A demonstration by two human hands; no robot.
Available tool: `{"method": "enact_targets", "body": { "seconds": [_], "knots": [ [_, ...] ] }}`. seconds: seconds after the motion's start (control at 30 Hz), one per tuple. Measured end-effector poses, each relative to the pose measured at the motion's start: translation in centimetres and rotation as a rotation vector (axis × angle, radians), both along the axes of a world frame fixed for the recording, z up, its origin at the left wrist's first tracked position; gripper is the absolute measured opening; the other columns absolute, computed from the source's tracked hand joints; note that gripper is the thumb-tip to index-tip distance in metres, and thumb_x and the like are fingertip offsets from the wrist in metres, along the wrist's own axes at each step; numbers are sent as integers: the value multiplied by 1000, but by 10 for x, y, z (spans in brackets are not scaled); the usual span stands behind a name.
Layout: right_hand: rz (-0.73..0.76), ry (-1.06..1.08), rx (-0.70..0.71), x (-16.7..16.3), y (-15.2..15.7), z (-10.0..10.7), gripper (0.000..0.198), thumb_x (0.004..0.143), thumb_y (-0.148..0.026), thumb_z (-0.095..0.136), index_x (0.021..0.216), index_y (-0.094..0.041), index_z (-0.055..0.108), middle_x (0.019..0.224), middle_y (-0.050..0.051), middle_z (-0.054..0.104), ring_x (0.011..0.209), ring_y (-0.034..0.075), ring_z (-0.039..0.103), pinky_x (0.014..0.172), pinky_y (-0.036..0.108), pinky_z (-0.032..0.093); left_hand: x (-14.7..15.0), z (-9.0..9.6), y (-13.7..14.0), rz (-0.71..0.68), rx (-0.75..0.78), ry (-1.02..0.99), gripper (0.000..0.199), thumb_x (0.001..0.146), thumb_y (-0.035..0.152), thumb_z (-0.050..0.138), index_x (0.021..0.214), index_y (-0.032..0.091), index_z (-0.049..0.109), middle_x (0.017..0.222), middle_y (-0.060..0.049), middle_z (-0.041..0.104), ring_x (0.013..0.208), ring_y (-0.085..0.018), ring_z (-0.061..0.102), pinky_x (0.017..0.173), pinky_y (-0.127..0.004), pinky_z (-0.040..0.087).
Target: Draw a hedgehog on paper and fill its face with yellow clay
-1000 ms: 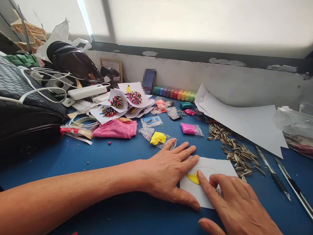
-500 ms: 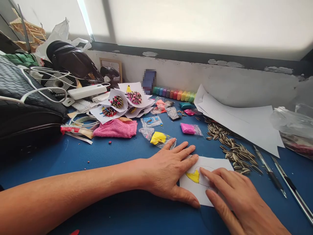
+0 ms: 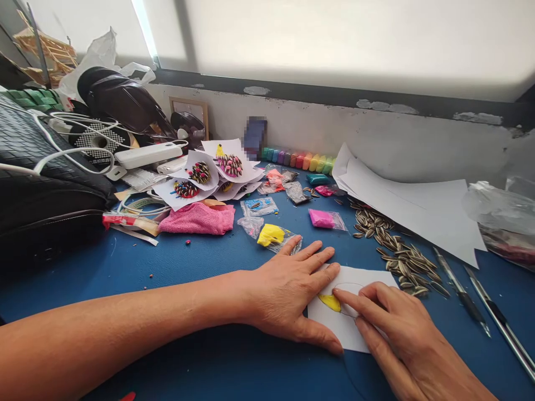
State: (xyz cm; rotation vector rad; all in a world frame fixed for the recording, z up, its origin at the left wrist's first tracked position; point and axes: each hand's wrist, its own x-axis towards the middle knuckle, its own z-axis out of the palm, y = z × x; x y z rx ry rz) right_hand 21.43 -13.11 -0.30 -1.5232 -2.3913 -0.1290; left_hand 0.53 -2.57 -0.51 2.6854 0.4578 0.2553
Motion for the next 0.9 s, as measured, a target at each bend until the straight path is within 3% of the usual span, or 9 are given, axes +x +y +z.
{"method": "enact_targets", "body": {
  "seconds": [0.17, 0.33, 0.5, 0.77, 0.9],
  "knots": [
    [46, -17, 66, -1, 3, 1, 32, 91, -19, 48, 115, -24, 68, 82, 3, 61, 74, 15, 61, 68, 28, 52, 0, 0, 0, 0, -3, -4, 92, 81, 69, 57, 148, 11, 33, 157, -20, 23, 148, -36, 13, 118, -59, 2],
    [37, -18, 140, 3, 3, 5, 34, 90, -17, 49, 118, -24, 67, 89, 4, 61, 81, 16, 61, 72, 28, 50, 0, 0, 1, -2, -8, 5, 93, 82, 71, 54, 148, 11, 32, 157, -20, 22, 148, -36, 12, 118, -59, 2],
    [157, -63, 238, 7, 4, 8, 41, 85, -11, 49, 118, -26, 68, 88, 5, 60, 80, 16, 58, 76, 31, 44, 0, -1, 1, -6, -16, 2, 95, 82, 72, 53, 149, 9, 31, 157, -21, 22, 148, -35, 11, 118, -59, 0],
    [164, -81, 199, 1, 5, -2, 35, 87, -13, 51, 118, -20, 66, 91, 7, 57, 82, 19, 52, 80, 34, 37, 0, 2, 0, 3, -31, 22, 92, 83, 70, 55, 149, 10, 31, 158, -19, 20, 149, -35, 10, 118, -58, -1],
    [139, -72, 242, -3, 7, -2, 34, 85, -10, 50, 113, -20, 68, 87, 7, 58, 78, 19, 51, 79, 35, 37, -1, 2, -1, 2, -32, 16, 92, 83, 70, 55, 149, 10, 31, 158, -19, 20, 149, -35, 10, 118, -58, -1]
  ]
}}
